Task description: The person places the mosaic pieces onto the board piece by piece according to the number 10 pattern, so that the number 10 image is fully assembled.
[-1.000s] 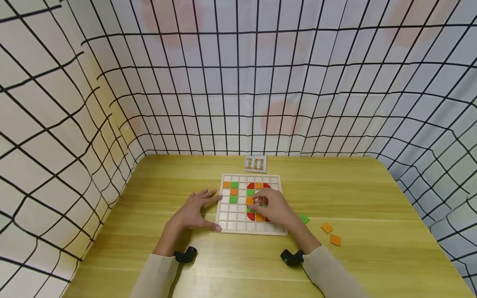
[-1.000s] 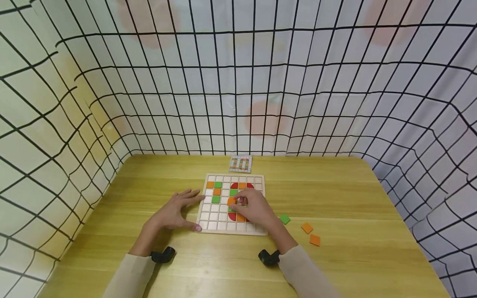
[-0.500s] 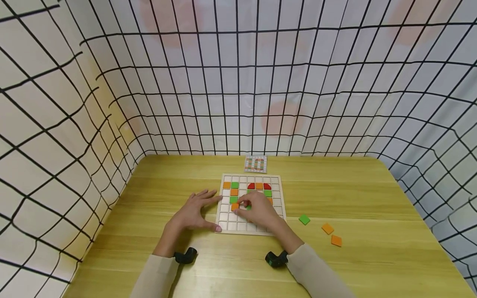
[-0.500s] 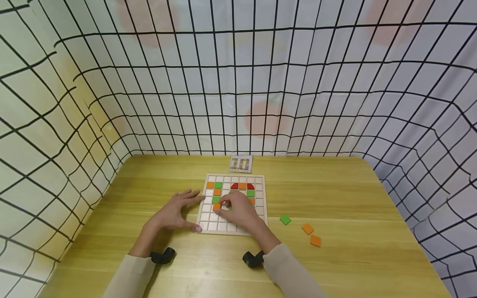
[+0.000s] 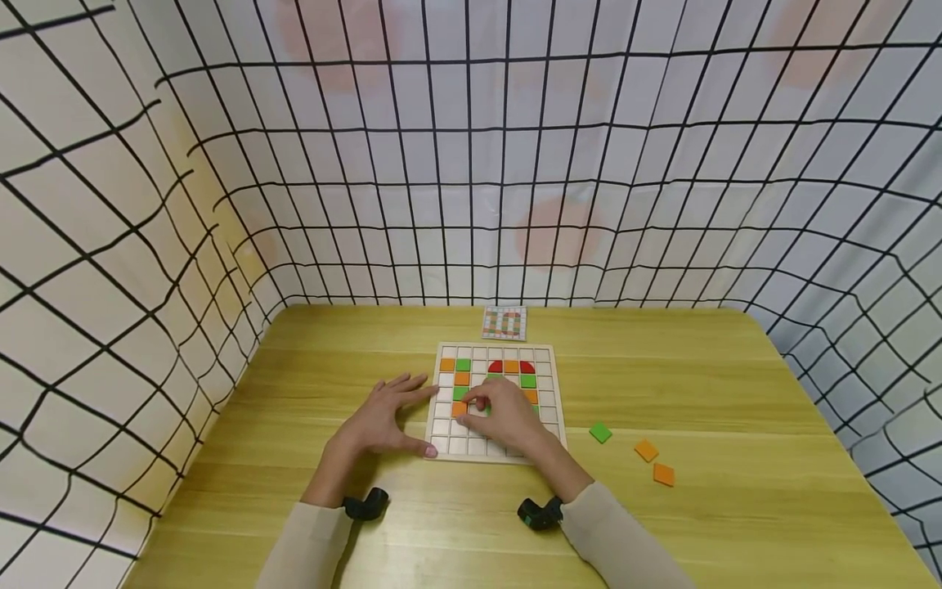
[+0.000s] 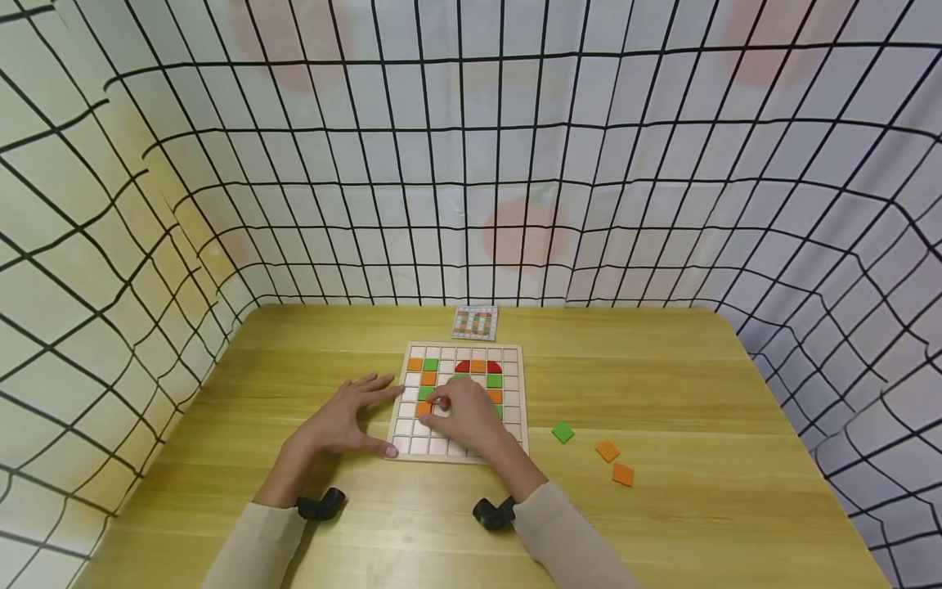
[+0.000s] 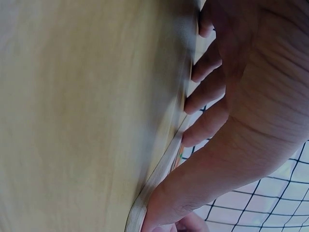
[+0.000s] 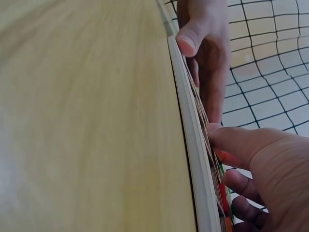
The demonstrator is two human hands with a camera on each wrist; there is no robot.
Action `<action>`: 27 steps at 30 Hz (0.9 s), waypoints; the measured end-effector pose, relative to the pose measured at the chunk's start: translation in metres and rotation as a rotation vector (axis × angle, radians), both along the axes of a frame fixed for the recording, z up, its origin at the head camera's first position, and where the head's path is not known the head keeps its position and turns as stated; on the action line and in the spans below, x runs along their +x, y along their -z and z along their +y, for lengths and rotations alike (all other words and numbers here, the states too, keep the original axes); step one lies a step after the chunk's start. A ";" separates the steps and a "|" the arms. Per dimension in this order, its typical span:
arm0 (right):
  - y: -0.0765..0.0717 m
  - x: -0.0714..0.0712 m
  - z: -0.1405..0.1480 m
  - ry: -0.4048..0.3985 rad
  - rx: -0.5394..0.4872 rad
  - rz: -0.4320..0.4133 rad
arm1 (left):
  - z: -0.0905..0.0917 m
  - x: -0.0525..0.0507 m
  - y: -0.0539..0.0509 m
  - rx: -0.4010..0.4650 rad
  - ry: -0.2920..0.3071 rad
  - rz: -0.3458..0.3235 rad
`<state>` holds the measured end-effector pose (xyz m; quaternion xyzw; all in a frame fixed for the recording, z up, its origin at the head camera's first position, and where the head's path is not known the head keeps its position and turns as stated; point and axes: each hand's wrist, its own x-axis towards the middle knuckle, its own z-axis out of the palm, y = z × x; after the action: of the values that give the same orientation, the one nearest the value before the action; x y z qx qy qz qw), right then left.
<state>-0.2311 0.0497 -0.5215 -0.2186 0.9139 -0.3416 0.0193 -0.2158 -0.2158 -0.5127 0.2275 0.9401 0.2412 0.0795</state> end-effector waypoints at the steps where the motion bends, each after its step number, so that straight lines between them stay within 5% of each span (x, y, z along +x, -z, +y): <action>1: 0.000 0.000 0.000 0.002 0.005 0.003 | 0.000 0.000 0.000 0.001 0.000 0.002; 15: -0.004 0.000 0.021 0.008 -0.099 -0.032 | 0.000 0.000 0.000 0.006 0.001 0.000; 27: -0.009 0.007 0.079 0.091 -0.032 0.009 | 0.001 0.001 -0.001 0.005 -0.005 -0.002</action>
<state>-0.2239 0.1287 -0.5121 -0.1786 0.9174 -0.3557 -0.0040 -0.2152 -0.2149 -0.5116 0.2249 0.9400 0.2440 0.0794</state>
